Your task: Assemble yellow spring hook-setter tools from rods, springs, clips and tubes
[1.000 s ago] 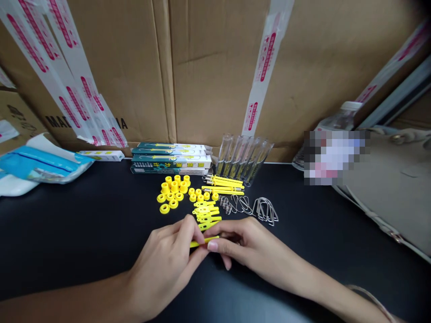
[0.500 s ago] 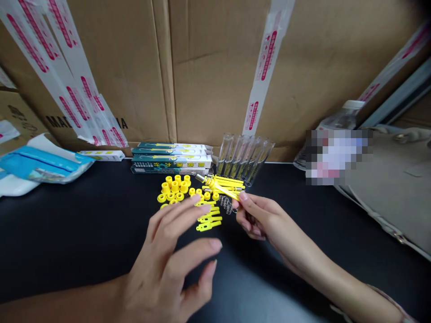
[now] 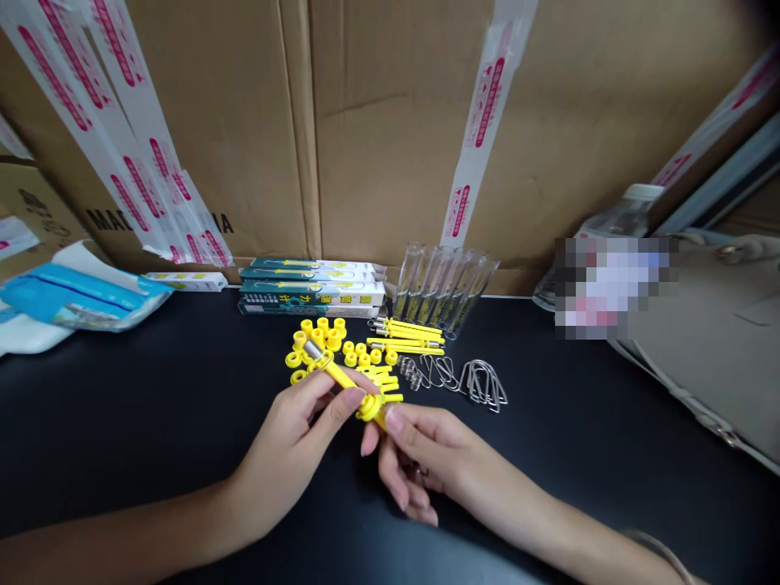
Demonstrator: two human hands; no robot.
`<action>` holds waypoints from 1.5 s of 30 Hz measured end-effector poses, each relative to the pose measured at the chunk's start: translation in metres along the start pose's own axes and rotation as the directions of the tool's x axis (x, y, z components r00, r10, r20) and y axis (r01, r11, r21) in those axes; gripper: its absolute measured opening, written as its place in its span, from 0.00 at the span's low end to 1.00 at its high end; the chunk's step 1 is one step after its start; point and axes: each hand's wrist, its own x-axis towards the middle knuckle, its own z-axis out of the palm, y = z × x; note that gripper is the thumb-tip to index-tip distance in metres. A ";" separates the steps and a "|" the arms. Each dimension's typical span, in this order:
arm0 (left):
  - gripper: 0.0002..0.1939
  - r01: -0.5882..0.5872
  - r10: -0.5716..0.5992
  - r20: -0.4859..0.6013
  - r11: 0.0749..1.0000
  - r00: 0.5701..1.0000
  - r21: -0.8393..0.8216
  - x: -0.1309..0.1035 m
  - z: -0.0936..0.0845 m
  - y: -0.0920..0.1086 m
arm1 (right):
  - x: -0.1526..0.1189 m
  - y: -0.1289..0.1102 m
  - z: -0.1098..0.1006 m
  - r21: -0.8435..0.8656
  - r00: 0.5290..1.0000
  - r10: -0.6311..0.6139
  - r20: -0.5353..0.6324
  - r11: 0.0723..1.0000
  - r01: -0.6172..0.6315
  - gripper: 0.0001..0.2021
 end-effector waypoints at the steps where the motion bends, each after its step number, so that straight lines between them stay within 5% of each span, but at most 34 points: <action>1: 0.11 0.028 -0.028 -0.007 0.999 1.000 -0.039 0.001 0.000 0.000 | -0.001 0.000 0.001 -0.060 1.000 0.005 -0.005 0.998 -0.006 0.26; 10: 0.20 0.134 -0.144 -0.101 0.986 0.984 -0.095 0.008 0.000 -0.002 | -0.002 -0.003 0.001 -0.221 0.993 -0.066 -0.097 0.974 0.043 0.25; 16: 0.17 0.089 -0.096 -0.135 0.994 0.986 -0.059 0.009 -0.003 -0.005 | -0.003 0.002 0.003 -0.391 0.974 -0.143 -0.175 0.918 0.064 0.21; 27: 0.19 0.103 -0.139 -0.065 0.915 0.988 -0.389 0.008 0.000 -0.001 | -0.005 0.007 0.002 -0.502 0.975 -0.159 -0.155 0.863 0.061 0.14; 35: 0.19 0.140 -0.194 -0.087 0.895 0.977 -0.423 0.006 0.000 -0.003 | -0.005 0.004 0.007 -0.521 0.969 -0.200 -0.145 0.848 0.097 0.14; 39: 0.20 0.144 -0.196 -0.123 0.929 0.973 -0.342 0.007 0.000 -0.002 | -0.008 0.001 0.001 -0.746 0.918 -0.380 -0.110 0.642 0.177 0.10; 42: 0.20 0.126 -0.166 -0.145 0.960 0.975 -0.249 0.005 0.000 0.003 | -0.008 -0.004 -0.014 -0.918 0.768 -0.640 -0.013 0.313 0.245 0.08; 45: 0.19 0.074 -0.092 -0.111 0.985 0.990 -0.158 0.001 0.000 0.004 | -0.004 -0.008 -0.031 -0.983 0.651 -0.753 0.093 0.034 0.180 0.09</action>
